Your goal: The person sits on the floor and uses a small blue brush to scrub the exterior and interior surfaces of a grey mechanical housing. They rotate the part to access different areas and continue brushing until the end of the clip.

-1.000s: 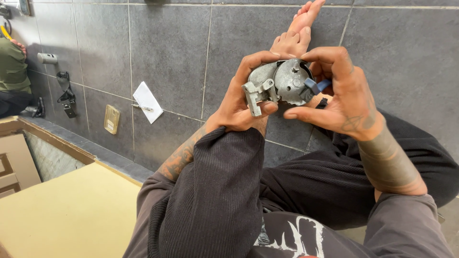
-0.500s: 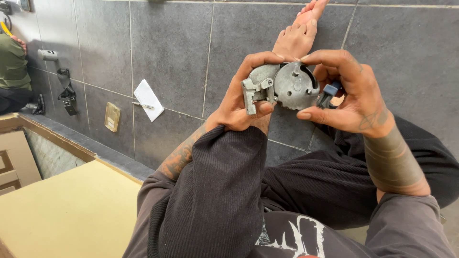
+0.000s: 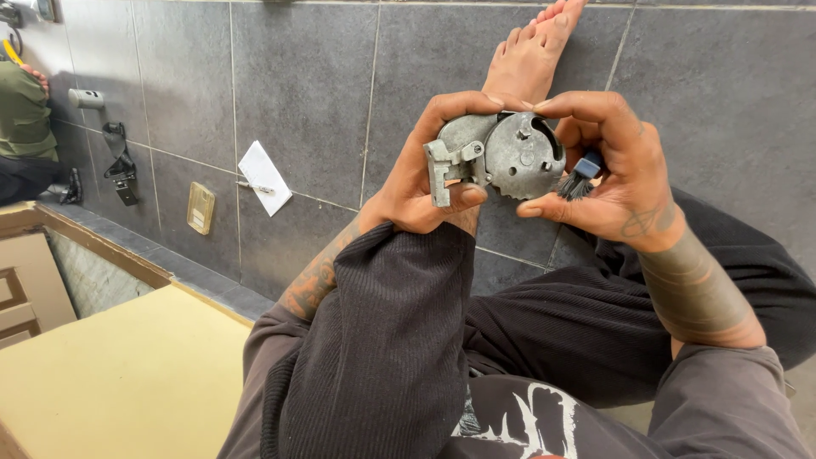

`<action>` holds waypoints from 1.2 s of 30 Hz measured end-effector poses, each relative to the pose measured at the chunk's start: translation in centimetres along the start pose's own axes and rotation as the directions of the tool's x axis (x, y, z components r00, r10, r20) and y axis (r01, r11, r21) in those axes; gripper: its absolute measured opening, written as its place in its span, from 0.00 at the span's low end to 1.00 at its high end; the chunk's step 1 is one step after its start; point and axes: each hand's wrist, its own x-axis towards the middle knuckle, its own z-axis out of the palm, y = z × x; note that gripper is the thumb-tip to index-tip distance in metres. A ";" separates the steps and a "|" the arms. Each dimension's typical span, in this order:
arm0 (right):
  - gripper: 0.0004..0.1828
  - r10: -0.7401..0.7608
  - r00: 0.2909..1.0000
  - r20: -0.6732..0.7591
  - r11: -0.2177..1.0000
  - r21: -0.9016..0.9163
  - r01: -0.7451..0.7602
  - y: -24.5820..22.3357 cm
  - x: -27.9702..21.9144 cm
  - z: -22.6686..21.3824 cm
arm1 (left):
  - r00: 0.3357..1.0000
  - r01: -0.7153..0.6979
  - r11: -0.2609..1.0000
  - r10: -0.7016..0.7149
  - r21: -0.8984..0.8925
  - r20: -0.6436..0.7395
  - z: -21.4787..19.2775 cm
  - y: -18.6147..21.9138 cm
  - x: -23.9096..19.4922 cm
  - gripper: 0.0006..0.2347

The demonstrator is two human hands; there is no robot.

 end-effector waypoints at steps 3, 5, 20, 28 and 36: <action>0.44 0.025 1.000 -0.011 0.999 0.035 -0.025 -0.3 0.0 0.3 | 1.000 -0.015 1.000 0.015 -0.010 -0.014 0.2 0.2 0.0 0.24; 0.44 0.033 0.999 -0.013 0.999 0.036 -0.032 -0.3 -0.1 0.5 | 1.000 -0.012 1.000 0.012 -0.011 -0.005 0.0 0.3 -0.1 0.24; 0.44 0.104 0.988 -0.117 0.994 0.034 -0.100 -0.4 -0.5 2.4 | 0.996 -0.088 0.969 0.091 0.232 -0.006 -0.7 -0.2 -0.4 0.24; 0.46 0.129 0.963 -0.236 0.990 -0.029 -0.140 -0.3 -0.8 3.8 | 0.994 -0.107 0.910 0.106 0.401 0.026 -1.1 -0.3 -0.3 0.23; 0.47 0.136 0.977 -0.164 0.990 0.000 -0.138 0.3 -0.7 3.5 | 0.996 -0.075 0.976 0.082 0.203 -0.026 -1.1 -1.4 -1.0 0.23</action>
